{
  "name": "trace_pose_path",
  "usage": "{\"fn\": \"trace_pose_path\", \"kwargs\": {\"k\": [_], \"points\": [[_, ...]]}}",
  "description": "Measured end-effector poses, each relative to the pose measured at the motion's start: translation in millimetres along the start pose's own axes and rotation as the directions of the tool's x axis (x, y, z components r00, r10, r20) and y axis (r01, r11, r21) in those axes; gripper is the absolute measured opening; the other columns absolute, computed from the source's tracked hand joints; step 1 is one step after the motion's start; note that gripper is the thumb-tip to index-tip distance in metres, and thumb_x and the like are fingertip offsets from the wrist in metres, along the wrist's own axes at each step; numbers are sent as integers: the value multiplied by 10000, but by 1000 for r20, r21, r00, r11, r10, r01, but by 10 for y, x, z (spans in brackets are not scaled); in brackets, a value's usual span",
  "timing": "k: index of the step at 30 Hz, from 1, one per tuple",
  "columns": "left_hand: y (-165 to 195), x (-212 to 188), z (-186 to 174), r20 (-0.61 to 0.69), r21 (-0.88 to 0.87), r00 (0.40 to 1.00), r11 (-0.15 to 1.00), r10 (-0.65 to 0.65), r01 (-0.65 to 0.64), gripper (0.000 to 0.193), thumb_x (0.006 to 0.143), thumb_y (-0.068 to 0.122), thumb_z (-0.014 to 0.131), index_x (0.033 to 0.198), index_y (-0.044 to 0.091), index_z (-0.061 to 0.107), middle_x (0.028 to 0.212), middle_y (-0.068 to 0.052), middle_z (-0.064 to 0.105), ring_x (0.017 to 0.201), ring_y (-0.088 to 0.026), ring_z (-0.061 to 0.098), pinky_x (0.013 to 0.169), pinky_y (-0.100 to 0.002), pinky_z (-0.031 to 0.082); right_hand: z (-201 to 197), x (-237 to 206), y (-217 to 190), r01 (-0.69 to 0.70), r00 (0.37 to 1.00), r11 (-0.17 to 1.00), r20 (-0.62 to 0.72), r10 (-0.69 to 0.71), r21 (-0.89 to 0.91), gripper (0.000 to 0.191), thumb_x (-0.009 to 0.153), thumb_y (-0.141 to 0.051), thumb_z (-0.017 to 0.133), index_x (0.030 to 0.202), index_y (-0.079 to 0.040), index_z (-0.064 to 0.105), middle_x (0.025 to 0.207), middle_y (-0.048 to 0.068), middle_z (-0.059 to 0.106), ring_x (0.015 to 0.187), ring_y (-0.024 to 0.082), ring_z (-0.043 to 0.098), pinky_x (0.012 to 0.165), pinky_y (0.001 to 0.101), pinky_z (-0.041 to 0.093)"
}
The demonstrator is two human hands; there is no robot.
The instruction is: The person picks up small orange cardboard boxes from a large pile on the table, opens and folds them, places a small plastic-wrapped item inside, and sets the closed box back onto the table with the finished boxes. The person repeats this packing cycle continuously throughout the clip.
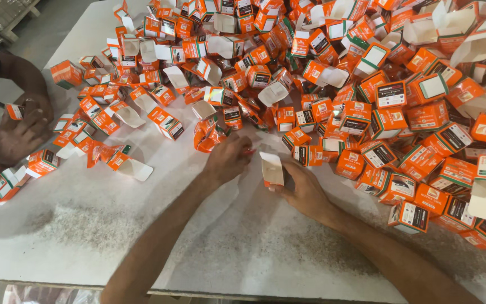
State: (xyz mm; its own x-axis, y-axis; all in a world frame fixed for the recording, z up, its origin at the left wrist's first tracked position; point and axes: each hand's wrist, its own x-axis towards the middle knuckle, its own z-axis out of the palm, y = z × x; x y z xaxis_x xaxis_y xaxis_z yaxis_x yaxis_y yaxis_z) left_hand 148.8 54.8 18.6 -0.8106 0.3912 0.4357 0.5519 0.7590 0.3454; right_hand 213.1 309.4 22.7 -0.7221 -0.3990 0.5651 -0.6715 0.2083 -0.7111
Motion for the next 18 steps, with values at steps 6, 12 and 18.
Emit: {"fn": "trace_pose_path", "kwargs": {"k": [6, 12, 18], "points": [[729, -416, -65, -602, -179, 793, 953, 89, -243, 420, 850, -51, 794, 1193, 24, 564, 1246, -203, 588, 988, -333, 670, 801, -352, 572, 40, 19, 36, -500, 863, 866, 102, 494, 33, 629, 707, -198, 881, 1282, -77, 656, 973, 101, 803, 828, 262, 772, 765, 379, 596], [769, -425, 53, -315, -71, 891, 928, 328, -366, 566, 819, -4, 781, 1346, 7, 574, 1313, -183, 643, 1239, -394, 635, 1037, -484, 572, 158, 2, 181, -138, 990, 986, -1, 138, -96, 621, 683, -52, 838, 1269, -7, 635, 1070, 165, 737, 974, 320, 732, 808, 404, 579], [744, -435, 140, -211, 115, 954, 975, 212, -192, 456, 887, 256, 777, 1294, 101, 641, 1335, -129, 552, 1458, -430, 367, 1208, -686, 229, 175, -38, 272, -101, 995, 991, 5, 102, -89, 630, 696, -96, 861, 1262, -11, 598, 1143, 173, 712, 1085, 382, 680, 881, 445, 546]]}}
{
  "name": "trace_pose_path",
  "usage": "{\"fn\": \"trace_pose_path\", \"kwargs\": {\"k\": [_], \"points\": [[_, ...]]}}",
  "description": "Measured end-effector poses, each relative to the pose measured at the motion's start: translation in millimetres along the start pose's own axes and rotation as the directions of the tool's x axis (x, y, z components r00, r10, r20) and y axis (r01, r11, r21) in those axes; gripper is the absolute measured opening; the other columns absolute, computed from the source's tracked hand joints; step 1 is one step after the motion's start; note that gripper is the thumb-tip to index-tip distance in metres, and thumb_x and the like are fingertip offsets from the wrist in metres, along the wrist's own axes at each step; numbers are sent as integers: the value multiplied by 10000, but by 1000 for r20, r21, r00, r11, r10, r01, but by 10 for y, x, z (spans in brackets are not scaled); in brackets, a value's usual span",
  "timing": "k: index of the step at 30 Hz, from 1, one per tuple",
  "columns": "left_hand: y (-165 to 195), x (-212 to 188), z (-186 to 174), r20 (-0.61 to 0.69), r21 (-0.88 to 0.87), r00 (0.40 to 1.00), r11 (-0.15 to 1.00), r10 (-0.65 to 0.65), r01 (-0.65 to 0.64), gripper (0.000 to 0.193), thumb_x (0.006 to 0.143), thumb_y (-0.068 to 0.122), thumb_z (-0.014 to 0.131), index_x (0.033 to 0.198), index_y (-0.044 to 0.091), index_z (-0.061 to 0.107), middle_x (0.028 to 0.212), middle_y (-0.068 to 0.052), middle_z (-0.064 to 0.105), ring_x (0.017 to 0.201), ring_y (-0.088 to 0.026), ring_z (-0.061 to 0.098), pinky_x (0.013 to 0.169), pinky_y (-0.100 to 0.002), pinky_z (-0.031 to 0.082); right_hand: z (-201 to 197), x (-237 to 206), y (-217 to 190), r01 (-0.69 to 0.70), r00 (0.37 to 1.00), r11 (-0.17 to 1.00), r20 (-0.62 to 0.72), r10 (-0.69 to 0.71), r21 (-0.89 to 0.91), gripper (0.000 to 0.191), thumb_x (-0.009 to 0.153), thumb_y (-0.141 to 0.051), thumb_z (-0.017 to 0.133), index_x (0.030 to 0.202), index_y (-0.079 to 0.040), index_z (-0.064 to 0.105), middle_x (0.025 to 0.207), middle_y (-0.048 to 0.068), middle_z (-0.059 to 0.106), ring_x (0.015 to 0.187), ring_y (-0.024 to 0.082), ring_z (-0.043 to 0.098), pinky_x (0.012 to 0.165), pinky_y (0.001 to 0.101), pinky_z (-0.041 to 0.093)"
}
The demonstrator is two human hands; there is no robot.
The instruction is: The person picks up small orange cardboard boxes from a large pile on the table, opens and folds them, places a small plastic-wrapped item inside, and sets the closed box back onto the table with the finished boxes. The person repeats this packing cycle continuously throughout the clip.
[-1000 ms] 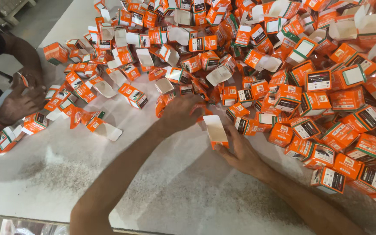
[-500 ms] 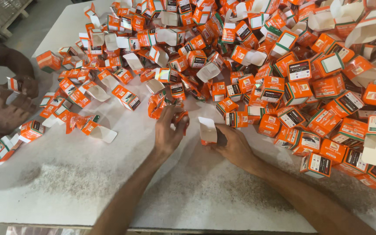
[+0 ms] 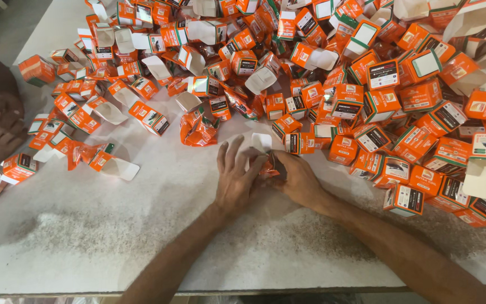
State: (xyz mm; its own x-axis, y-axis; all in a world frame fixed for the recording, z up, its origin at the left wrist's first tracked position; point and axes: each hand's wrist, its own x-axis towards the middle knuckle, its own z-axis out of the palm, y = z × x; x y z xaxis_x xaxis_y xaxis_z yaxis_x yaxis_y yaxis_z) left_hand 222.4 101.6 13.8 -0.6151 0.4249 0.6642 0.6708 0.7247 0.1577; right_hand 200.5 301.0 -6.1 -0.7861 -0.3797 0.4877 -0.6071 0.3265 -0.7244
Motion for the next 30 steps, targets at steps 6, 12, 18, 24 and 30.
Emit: {"fn": "trace_pose_path", "kwargs": {"k": [6, 12, 18, 24, 30], "points": [[12, 58, 160, -53, -36, 980, 981, -191, 190, 230, 841, 170, 777, 1064, 176, 721, 1485, -235, 392, 1421, -509, 269, 1085, -641, 299, 19, 14, -57, 7, 999, 1000, 34, -8, 27, 669, 731, -115, 860, 1315, -19, 548, 1234, 200, 663, 1178, 407, 629, 950, 467, 522], [-59, 11, 201, 264, -524, 679, 490, -685, 697, 602, 864, 162, 753, 1374, 17, 468, 1161, -167, 696, 795, -224, 660, 670, -335, 553, 38, -4, -144, -49, 996, 998, 79, 45, 50, 744, 757, -70, 812, 1419, -38, 473, 1296, 181, 667, 1210, 376, 647, 951, 448, 536], [-97, -1, 205, 198, -535, 713, 535, -673, 654, 173, 912, 126, 675, 960, -41, 676, 744, -113, 697, 620, -141, 610, 556, -317, 498, 143, -96, -155, -19, 1000, 991, 19, 16, 131, 627, 858, -102, 806, 1374, -45, 455, 1317, 176, 656, 1238, 353, 654, 976, 432, 543], [-267, -77, -38, 570, -711, 658, 106, -492, 695, 225, 882, 102, 621, 1095, 57, 678, 838, -48, 704, 668, -115, 667, 569, -279, 548, 182, -142, -180, 171, 985, 972, 11, -172, -160, 472, 865, -136, 791, 1289, -37, 610, 1302, 174, 680, 1149, 373, 672, 922, 430, 548], [-545, -54, -25, 612, -719, 662, 44, -433, 693, 221, 963, 95, 701, 1066, -90, 640, 884, -122, 715, 700, -177, 674, 577, -347, 575, 170, -53, -308, 161, 987, 980, 36, -158, -114, 491, 845, -98, 767, 1296, -37, 582, 1271, 202, 690, 1081, 396, 677, 835, 458, 548]]}}
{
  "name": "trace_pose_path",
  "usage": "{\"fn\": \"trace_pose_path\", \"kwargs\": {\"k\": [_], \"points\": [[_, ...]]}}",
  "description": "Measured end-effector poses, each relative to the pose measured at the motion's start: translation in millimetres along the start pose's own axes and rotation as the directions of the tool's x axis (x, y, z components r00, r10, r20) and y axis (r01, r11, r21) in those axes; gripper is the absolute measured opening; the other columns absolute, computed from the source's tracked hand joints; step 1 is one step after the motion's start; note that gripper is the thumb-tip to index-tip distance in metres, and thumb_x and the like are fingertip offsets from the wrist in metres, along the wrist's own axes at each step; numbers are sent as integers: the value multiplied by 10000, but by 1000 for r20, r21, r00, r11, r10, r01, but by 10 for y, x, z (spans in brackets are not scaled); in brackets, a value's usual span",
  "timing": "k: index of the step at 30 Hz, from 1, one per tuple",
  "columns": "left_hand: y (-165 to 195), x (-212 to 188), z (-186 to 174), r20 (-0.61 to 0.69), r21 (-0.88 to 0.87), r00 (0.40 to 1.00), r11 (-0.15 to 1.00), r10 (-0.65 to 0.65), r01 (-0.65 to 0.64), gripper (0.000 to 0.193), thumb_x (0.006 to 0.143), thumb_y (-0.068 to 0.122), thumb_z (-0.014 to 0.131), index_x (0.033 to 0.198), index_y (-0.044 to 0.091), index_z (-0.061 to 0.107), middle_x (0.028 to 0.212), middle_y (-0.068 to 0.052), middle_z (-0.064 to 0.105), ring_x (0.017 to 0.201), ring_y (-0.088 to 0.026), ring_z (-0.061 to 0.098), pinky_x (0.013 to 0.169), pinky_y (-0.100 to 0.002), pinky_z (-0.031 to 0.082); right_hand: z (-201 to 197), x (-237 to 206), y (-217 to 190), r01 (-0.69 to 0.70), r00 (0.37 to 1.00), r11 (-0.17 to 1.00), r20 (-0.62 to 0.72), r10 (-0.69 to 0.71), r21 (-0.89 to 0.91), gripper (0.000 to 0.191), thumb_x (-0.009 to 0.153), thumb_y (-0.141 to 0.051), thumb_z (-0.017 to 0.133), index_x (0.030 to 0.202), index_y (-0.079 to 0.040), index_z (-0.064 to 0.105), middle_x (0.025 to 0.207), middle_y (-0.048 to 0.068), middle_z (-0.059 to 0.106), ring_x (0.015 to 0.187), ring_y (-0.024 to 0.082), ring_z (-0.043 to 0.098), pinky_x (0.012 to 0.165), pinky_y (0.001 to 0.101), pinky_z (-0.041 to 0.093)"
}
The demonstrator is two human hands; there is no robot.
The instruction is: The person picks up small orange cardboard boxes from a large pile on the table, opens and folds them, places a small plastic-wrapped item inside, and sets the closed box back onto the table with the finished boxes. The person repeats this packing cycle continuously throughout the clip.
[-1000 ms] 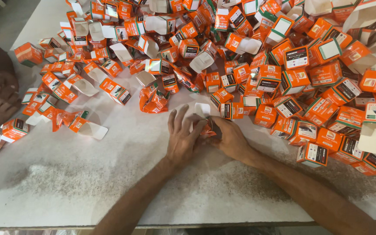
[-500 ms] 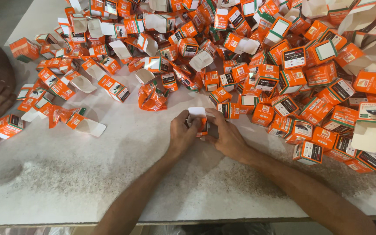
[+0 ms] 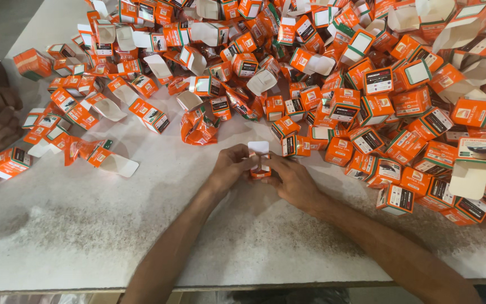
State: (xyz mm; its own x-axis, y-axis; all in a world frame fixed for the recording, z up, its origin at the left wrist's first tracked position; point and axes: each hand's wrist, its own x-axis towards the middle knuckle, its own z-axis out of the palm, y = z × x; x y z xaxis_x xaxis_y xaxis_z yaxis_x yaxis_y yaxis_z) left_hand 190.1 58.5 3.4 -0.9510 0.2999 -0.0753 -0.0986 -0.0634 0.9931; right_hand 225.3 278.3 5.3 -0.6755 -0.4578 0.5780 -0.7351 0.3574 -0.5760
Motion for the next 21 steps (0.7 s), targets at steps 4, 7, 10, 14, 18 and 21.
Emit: {"fn": "trace_pose_path", "kwargs": {"k": [4, 7, 10, 14, 18, 21], "points": [[-16, 87, 72, -74, 177, 997, 984, 38, -25, 308, 870, 59, 731, 1146, -53, 651, 984, -158, 691, 790, -189, 696, 632, -353, 588, 8, 86, -21, -166, 985, 985, 36, 168, -49, 421, 844, -153, 805, 1177, -62, 564, 1066, 155, 727, 970, 397, 695, 785, 480, 543], [8, -27, 144, -55, 414, 943, 867, 327, -277, 374, 865, 18, 689, 1236, -3, 649, 1193, -167, 658, 999, -238, 697, 817, -352, 612, 10, 94, 14, -160, 987, 987, 10, 160, -11, 411, 840, -144, 805, 1138, -52, 537, 1051, 162, 719, 976, 409, 695, 768, 480, 548], [76, -199, 116, 213, 518, 804, 634, 555, -575, 408, 886, -4, 663, 1294, 6, 656, 1383, -168, 661, 1293, -311, 636, 1046, -396, 559, 9, 82, 66, -182, 983, 982, 17, 181, 56, 450, 842, -120, 801, 1148, -35, 483, 1060, 169, 710, 999, 400, 706, 771, 469, 556], [133, -265, 114, 305, 628, 749, 468, 588, -623, 422, 804, -8, 730, 1219, 0, 657, 1402, -189, 626, 1362, -382, 561, 1110, -460, 497, 15, 87, 100, -180, 983, 980, -12, 182, 87, 523, 835, -93, 822, 1156, -17, 416, 1051, 188, 684, 993, 390, 704, 779, 455, 562], [77, -241, 160, 138, 452, 875, 757, 464, -472, 155, 942, 35, 720, 1076, 28, 642, 1412, -167, 665, 1416, -375, 595, 1118, -431, 541, 20, 76, 97, -207, 978, 966, 35, 204, 157, 475, 877, -93, 783, 1171, -29, 415, 1050, 150, 711, 1004, 332, 747, 796, 422, 585], [30, -224, 151, 236, 640, 801, 531, 551, -555, 206, 889, 67, 775, 1071, 55, 679, 1408, -162, 653, 1381, -385, 596, 1129, -435, 519, 7, 58, 91, -194, 981, 962, 62, 185, 190, 443, 877, -77, 747, 1184, -45, 429, 1043, 139, 714, 987, 331, 751, 783, 433, 582]]}}
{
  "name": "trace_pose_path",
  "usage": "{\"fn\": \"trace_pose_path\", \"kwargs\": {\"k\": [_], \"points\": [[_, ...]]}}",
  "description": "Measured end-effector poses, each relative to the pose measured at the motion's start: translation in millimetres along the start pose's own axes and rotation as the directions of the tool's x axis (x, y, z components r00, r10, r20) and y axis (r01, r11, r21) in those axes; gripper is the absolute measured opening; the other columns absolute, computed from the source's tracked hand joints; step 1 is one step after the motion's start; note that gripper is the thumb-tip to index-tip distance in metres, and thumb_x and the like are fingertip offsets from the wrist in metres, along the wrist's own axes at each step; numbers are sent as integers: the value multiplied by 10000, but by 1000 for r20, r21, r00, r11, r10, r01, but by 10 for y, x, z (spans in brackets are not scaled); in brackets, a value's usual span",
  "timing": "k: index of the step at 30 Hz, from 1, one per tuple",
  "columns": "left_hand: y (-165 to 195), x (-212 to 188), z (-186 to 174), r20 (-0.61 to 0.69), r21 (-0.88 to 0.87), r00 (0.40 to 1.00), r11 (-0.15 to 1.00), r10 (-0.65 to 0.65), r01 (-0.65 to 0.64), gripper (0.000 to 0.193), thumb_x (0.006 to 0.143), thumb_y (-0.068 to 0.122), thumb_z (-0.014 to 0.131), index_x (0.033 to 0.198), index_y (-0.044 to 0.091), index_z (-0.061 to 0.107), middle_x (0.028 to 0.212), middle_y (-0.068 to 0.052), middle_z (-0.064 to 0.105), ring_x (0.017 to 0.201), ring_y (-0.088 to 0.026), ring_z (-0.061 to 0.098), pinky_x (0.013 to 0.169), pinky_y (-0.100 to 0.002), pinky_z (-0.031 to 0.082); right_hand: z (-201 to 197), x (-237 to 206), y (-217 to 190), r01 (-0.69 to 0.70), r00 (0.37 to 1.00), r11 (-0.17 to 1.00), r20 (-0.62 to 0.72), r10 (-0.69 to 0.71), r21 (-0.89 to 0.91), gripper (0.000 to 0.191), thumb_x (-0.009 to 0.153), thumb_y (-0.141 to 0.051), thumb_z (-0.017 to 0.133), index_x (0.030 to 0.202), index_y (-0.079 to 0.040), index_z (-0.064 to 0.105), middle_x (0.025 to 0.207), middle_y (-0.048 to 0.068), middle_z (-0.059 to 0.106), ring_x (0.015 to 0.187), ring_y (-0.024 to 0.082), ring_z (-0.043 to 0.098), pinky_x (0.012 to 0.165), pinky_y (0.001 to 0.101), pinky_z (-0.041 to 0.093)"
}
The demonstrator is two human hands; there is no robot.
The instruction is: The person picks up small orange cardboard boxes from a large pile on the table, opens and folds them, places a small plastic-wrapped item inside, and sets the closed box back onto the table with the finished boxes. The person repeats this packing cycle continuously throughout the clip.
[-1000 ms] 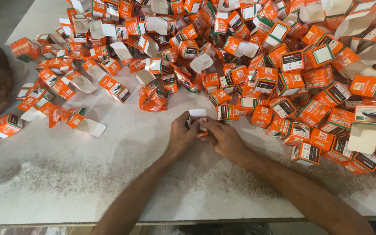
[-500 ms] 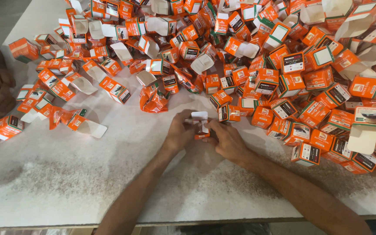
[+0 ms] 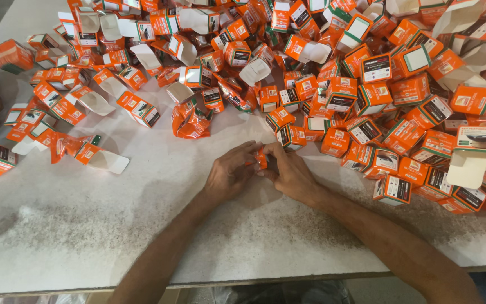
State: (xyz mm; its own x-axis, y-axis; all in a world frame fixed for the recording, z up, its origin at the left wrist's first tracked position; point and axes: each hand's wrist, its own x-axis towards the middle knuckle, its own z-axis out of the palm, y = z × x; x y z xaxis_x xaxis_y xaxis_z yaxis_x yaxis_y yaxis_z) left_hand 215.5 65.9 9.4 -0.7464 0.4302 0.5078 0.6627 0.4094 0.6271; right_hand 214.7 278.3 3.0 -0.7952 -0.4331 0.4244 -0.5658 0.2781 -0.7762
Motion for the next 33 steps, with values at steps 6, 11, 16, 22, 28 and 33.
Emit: {"fn": "trace_pose_path", "kwargs": {"k": [6, 11, 16, 22, 28, 33], "points": [[88, -39, -49, 61, 259, 978, 943, 200, -209, 274, 819, 70, 780, 1080, 54, 696, 1509, -209, 534, 1450, -419, 460, 1150, -488, 462, -16, -46, -79, 135, 991, 975, 1, -137, -175, 307, 850, -54, 772, 1083, -60, 571, 1086, 172, 692, 953, 408, 679, 768, 494, 525], [204, -74, -203, -129, 157, 978, 977, 164, -143, 313, 880, 75, 753, 1167, 4, 647, 1446, -214, 556, 1351, -415, 523, 1126, -501, 445, -80, -58, -200, 410, 903, 777, 91, -420, -477, 286, 833, -120, 757, 1060, -61, 594, 1208, 220, 666, 1037, 399, 688, 892, 495, 527], [-18, 163, -238, -431, 337, 885, 941, 176, -23, 263, 930, 22, 737, 1180, 14, 655, 1331, -152, 645, 1290, -367, 597, 1105, -474, 481, -450, 107, -191, 298, 775, 741, -301, -556, -602, 487, 988, -219, 801, 1306, -39, 479, 1479, 228, 488, 1362, 415, 535, 1153, 534, 463], [-603, 1083, -545, -621, 512, 783, 772, 29, 377, 748, 785, 304, 893, 1322, -28, 494, 1173, -225, 597, 1146, -437, 512, 978, -570, 354, -402, -17, -145, 337, 815, 697, -174, -552, -632, 619, 942, -175, 785, 1431, -82, 418, 1569, 242, 351, 1453, 450, 401, 1180, 616, 390], [-654, 1398, -515, -563, 480, 826, 806, -19, 346, 600, 815, 270, 862, 1295, 78, 557, 1241, -145, 607, 1197, -383, 567, 1036, -569, 367, -293, -150, 3, 322, 931, 872, -43, -362, -369, 647, 943, -190, 766, 1470, -75, 408, 1555, 207, 440, 1443, 409, 474, 1170, 487, 436], [5, 586, 58, -138, 617, 853, 717, 503, -323, 481, 890, -42, 784, 1300, -2, 537, 1279, -239, 549, 1149, -396, 565, 1003, -548, 512, -263, -170, 27, -9, 990, 989, -140, 30, 149, 844, 950, -185, 723, 1587, 12, 205, 1545, 237, 415, 1382, 379, 513, 1159, 460, 424]]}}
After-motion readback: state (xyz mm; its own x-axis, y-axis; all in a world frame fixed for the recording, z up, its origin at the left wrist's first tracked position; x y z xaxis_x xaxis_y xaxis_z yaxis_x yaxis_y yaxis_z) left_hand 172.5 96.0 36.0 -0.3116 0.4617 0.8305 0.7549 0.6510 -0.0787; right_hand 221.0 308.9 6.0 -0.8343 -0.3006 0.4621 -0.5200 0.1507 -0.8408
